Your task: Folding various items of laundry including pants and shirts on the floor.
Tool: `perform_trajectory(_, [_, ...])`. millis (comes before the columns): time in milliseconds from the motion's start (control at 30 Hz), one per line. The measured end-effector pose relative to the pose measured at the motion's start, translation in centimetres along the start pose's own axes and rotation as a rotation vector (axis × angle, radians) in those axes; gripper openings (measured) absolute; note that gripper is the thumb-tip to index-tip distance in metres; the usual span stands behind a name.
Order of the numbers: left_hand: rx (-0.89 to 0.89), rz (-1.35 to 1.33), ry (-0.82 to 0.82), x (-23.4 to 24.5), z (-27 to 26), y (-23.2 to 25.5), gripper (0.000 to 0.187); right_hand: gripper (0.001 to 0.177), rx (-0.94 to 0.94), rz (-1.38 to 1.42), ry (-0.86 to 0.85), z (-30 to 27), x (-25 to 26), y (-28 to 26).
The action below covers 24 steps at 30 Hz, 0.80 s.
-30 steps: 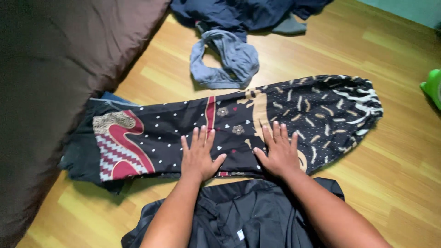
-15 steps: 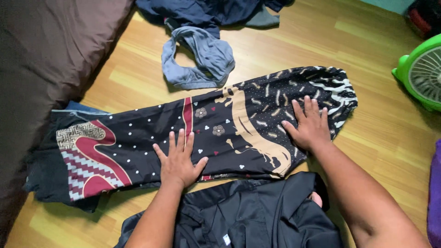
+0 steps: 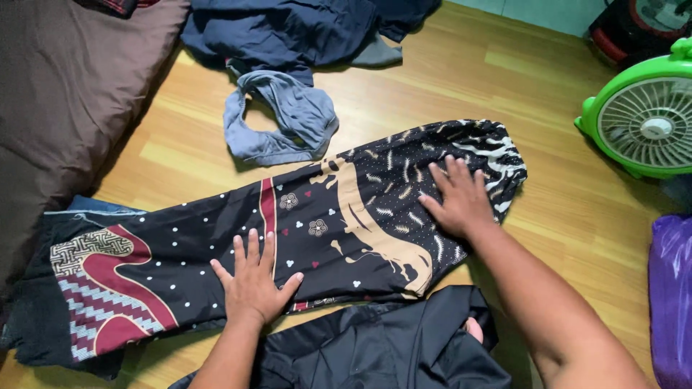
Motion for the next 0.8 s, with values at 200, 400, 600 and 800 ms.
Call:
perform_trajectory(200, [-0.014,-0.013,0.050,-0.8,0.4,-0.3,0.107,0.080,-0.077,0.021,0.065,2.0,-0.8,4.5])
perform_trajectory(400, [-0.016,-0.022,0.045,0.0,0.6,-0.9,0.101,0.077,0.093,0.071,0.200,0.8,1.2,-5.2])
perform_trajectory(600, [0.041,-0.149,0.244,-1.9,4.9,-2.7,0.085,0.074,0.480,0.161,0.151,0.4,-0.1,-14.9])
perform_trajectory(800, [0.129,-0.144,0.245,-0.4,3.8,-2.5,0.096,0.081,0.293,0.031,0.030,2.8,2.2,-12.7])
Point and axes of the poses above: each hand's wrist, its own z-axis towards the middle knuckle, its own x-axis out of the back of the hand, y = z × x, the point moved 1 cm from there along z, towards the middle knuckle, and after that the axes turned 8 degrees about -z, right-handed, at the moved point
